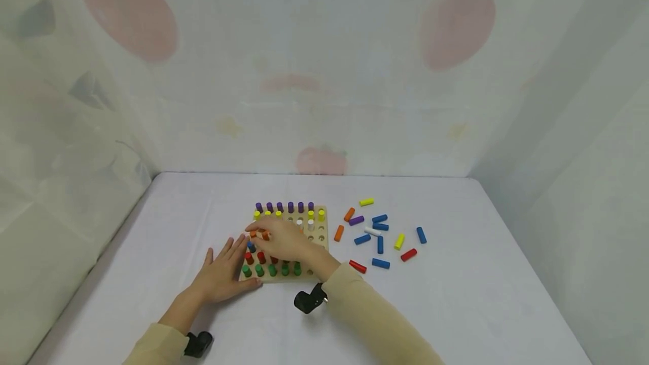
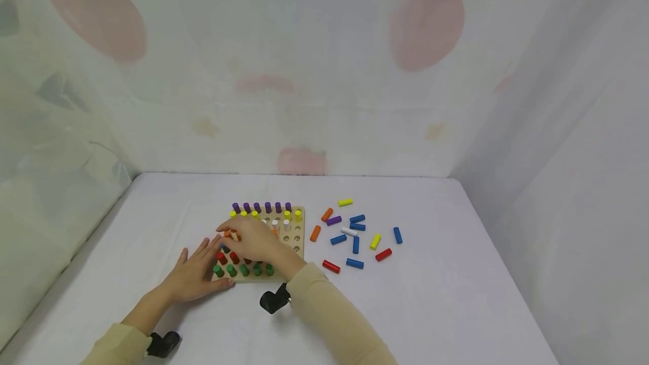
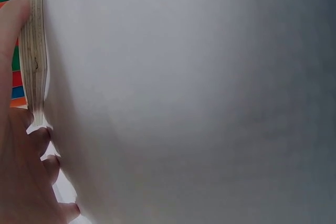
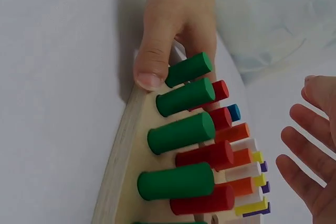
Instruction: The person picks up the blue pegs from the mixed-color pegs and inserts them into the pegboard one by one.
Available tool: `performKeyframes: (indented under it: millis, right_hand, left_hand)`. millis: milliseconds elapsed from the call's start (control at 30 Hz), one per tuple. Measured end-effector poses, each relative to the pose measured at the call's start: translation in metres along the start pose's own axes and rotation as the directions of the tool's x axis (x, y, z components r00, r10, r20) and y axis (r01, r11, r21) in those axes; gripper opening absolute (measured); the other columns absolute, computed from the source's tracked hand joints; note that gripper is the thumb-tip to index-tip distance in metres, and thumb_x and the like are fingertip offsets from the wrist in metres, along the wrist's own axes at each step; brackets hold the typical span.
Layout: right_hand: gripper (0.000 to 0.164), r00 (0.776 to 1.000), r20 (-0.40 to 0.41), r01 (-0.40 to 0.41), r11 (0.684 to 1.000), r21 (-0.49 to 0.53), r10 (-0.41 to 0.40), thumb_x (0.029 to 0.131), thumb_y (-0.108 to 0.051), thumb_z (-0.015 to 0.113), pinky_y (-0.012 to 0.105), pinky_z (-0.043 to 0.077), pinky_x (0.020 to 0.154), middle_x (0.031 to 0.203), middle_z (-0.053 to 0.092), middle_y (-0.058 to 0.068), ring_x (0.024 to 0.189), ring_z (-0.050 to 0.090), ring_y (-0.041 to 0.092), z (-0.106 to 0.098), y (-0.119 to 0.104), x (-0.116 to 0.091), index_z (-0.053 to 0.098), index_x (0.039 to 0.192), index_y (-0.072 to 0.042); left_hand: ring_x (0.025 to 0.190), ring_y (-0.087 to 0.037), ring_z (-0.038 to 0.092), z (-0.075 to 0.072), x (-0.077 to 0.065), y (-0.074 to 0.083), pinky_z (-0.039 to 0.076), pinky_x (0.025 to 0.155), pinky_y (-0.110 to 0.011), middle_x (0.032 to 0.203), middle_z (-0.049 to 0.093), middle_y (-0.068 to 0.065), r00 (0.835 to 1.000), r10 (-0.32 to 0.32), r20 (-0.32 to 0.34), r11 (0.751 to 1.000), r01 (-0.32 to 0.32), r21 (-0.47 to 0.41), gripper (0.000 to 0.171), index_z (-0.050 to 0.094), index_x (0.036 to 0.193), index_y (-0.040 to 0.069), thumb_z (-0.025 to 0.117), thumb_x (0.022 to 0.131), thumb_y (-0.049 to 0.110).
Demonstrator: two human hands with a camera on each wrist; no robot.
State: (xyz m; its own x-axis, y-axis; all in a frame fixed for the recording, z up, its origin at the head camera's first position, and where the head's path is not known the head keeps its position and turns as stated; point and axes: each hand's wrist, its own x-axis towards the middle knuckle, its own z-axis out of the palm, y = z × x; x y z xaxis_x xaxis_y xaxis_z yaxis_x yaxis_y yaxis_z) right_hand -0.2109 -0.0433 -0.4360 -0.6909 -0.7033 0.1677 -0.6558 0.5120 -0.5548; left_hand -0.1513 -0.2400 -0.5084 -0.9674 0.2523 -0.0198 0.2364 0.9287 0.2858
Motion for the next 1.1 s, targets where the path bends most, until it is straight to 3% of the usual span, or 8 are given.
performKeyframes:
  millis: [300,467,767,1100]
  right_hand:
    - [0.033,0.998,-0.046,0.027,0.997,-0.079,-0.03,0.092,-0.031,0.055,0.03,0.042,0.099,0.126,0.057,-0.007,0.121,0.049,0.01,-0.02,0.007,-0.011,0.057,0.124,-0.022]
    - [0.035,0.999,-0.04,0.023,0.998,-0.063,-0.025,0.093,-0.032,0.053,0.031,0.039,0.103,0.13,0.054,-0.007,0.127,0.044,0.012,-0.03,0.012,-0.019,0.055,0.127,-0.022]
    - [0.033,0.991,-0.115,0.06,0.997,-0.038,-0.064,0.091,-0.024,0.058,0.03,0.044,0.098,0.123,0.059,-0.002,0.118,0.052,0.013,-0.045,0.032,-0.038,0.058,0.123,-0.017]
    - [0.037,0.984,-0.179,0.007,0.998,0.063,0.005,0.088,-0.019,0.062,0.034,0.048,0.092,0.122,0.059,-0.002,0.114,0.054,0.015,-0.056,0.06,-0.06,0.056,0.125,-0.016]
  left_hand:
    - [0.138,-0.039,0.017,-0.002,-0.001,0.0,0.007,0.102,-0.07,0.152,0.022,-0.012,1.0,-0.01,0.009,1.0,0.01,-0.001,0.108,0.022,0.147,0.008,0.054,0.069,0.076]
    - [0.138,-0.039,0.018,-0.003,0.0,0.0,0.007,0.101,-0.071,0.152,0.022,-0.013,1.0,-0.015,0.012,1.0,0.015,0.001,0.109,0.022,0.147,0.008,0.053,0.069,0.077]
    - [0.138,-0.039,0.017,0.003,0.001,-0.003,0.005,0.102,-0.07,0.152,0.022,-0.012,1.0,-0.008,0.0,1.0,0.008,-0.005,0.109,0.021,0.147,0.009,0.054,0.068,0.077]
    - [0.138,-0.039,0.018,0.002,-0.001,-0.002,0.006,0.102,-0.07,0.152,0.023,-0.011,1.0,-0.013,0.003,1.0,0.013,-0.003,0.11,0.021,0.147,0.009,0.053,0.068,0.078]
